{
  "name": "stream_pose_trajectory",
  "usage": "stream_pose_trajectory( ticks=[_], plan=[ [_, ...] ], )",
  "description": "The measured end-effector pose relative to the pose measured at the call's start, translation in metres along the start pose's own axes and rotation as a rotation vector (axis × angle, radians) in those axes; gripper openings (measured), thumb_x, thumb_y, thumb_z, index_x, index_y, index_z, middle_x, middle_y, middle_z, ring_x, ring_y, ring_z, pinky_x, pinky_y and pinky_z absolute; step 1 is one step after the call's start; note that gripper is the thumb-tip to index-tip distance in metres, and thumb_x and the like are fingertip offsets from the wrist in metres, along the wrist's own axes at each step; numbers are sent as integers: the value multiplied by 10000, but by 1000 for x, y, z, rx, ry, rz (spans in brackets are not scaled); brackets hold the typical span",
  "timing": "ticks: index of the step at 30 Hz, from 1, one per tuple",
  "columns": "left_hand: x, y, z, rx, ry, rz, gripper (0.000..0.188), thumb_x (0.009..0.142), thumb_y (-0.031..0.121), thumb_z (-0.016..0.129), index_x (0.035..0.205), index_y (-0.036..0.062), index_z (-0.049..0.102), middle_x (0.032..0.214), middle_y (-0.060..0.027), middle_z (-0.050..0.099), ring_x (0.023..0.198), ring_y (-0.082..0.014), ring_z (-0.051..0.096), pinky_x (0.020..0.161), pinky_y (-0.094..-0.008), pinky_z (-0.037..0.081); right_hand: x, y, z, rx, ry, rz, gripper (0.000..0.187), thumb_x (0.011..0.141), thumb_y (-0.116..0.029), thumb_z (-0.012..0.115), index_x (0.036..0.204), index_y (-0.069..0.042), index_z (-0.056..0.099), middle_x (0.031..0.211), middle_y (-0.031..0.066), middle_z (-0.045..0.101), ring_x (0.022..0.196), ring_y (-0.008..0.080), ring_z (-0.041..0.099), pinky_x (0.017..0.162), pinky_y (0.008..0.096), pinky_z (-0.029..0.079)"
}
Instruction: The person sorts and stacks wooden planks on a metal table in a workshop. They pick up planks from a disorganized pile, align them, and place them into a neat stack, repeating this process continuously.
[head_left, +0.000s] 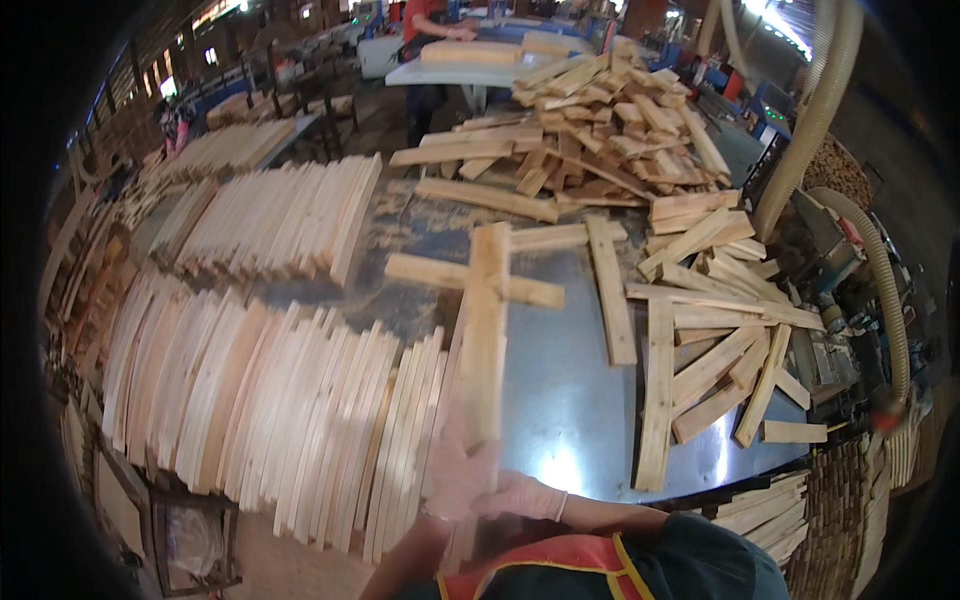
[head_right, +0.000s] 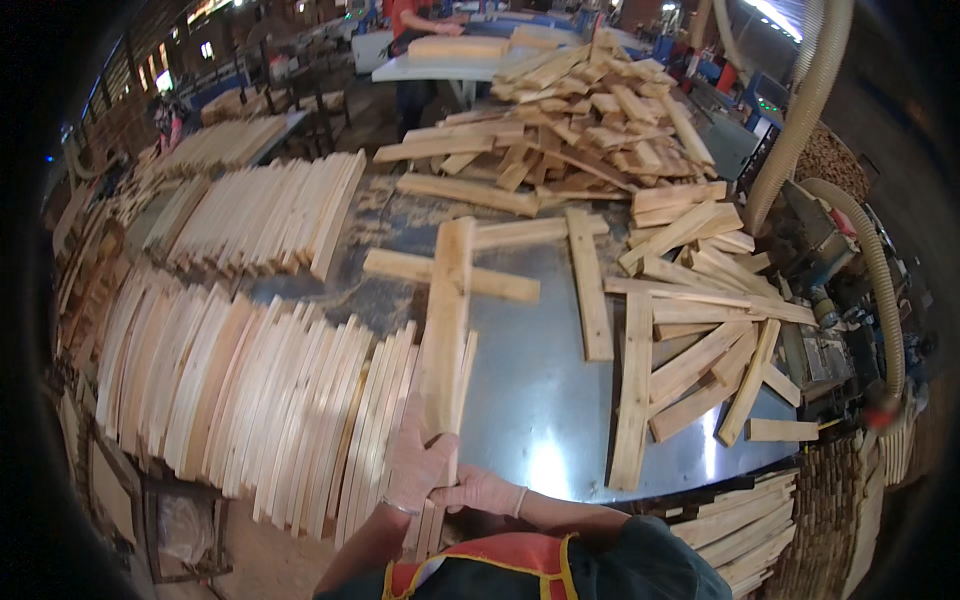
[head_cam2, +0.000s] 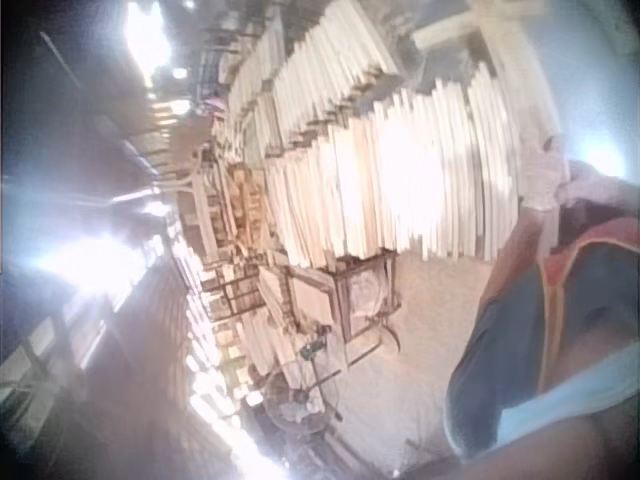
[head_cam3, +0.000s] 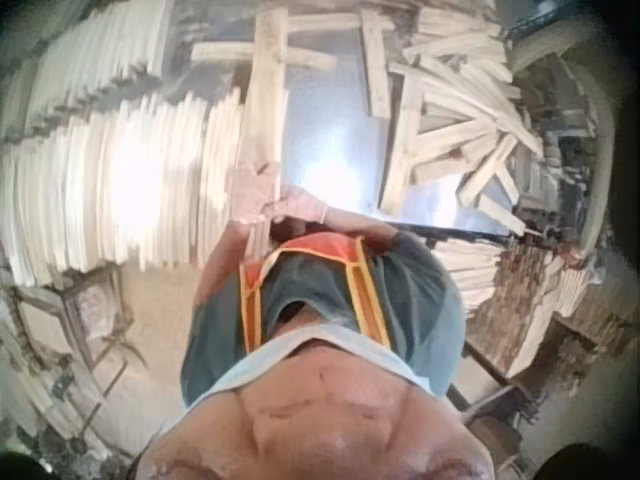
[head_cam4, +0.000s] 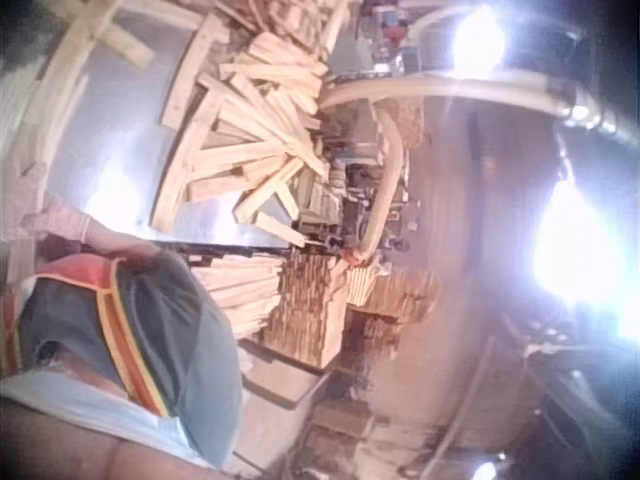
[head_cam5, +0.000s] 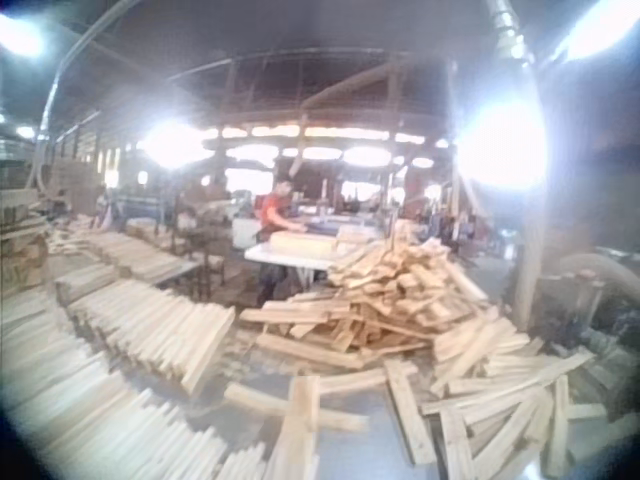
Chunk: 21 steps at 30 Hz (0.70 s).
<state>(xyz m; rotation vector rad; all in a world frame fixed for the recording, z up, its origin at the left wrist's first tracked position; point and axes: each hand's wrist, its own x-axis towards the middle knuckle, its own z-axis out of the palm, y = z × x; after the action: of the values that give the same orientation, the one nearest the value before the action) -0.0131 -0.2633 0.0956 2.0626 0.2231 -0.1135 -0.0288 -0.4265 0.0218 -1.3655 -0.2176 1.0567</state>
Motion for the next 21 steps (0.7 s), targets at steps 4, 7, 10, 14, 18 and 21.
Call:
stream_pose_trajectory(
  ticks=[4, 7, 10, 14, 18, 21],
  plan=[
    [28, -5, 22, -347, 82, 266, 941, 852, 296, 791, 1633, 12, 351, 1492, -309, 555, 1367, -420, 569, 1130, -464, 473, -20, -135, -89, -380, 413, -226, 235, 982, -255, 691, 1105, -56, 703, 890, 44, 696, 808, 150, 635, 731, 334, 539],
    [36, 1, 28, -103, 86, 301, 943, 846, 238, 821, 1630, -3, 354, 1546, -286, 498, 1410, -394, 530, 1168, -459, 441, -30, -250, -245, -446, 754, -491, 190, 980, -217, 616, 909, -68, 710, 786, 26, 668, 742, 145, 628, 717, 335, 524],
    [17, -3, 59, -30, -27, 263, 947, 858, 149, 836, 1645, -2, 331, 1654, -228, 396, 1478, -360, 469, 1232, -479, 395, -64, -348, -429, 120, 492, -1148, 159, 1016, -203, 614, 930, -73, 646, 811, 4, 633, 684, 136, 558, 653, 328, 470],
    [-9, -32, 100, 412, 99, 344, 896, 788, 300, 860, 1551, 40, 469, 1576, -251, 427, 1442, -455, 449, 1213, -572, 374, -5, -312, -419, -125, 928, -1024, 216, 983, -241, 711, 995, -34, 651, 875, 38, 626, 783, 151, 601, 706, 333, 501],
    [-21, -77, 109, 878, 127, 266, 906, 764, 387, 831, 1543, 102, 465, 1565, -230, 425, 1516, -453, 342, 1270, -624, 226, 113, -142, -380, -998, 949, -259, 731, 894, -478, 729, 1416, 17, 600, 1419, 271, 643, 1309, 400, 628, 1075, 476, 503],
    [-23, -89, 89, 1093, 286, 283, 899, 743, 350, 820, 1538, 122, 469, 1529, -220, 452, 1486, -453, 374, 1245, -624, 266, 152, -92, -307, -763, 910, -267, 860, 822, -513, 754, 1470, -5, 508, 1406, 296, 620, 1334, 444, 588, 1119, 512, 469]
  ],
)
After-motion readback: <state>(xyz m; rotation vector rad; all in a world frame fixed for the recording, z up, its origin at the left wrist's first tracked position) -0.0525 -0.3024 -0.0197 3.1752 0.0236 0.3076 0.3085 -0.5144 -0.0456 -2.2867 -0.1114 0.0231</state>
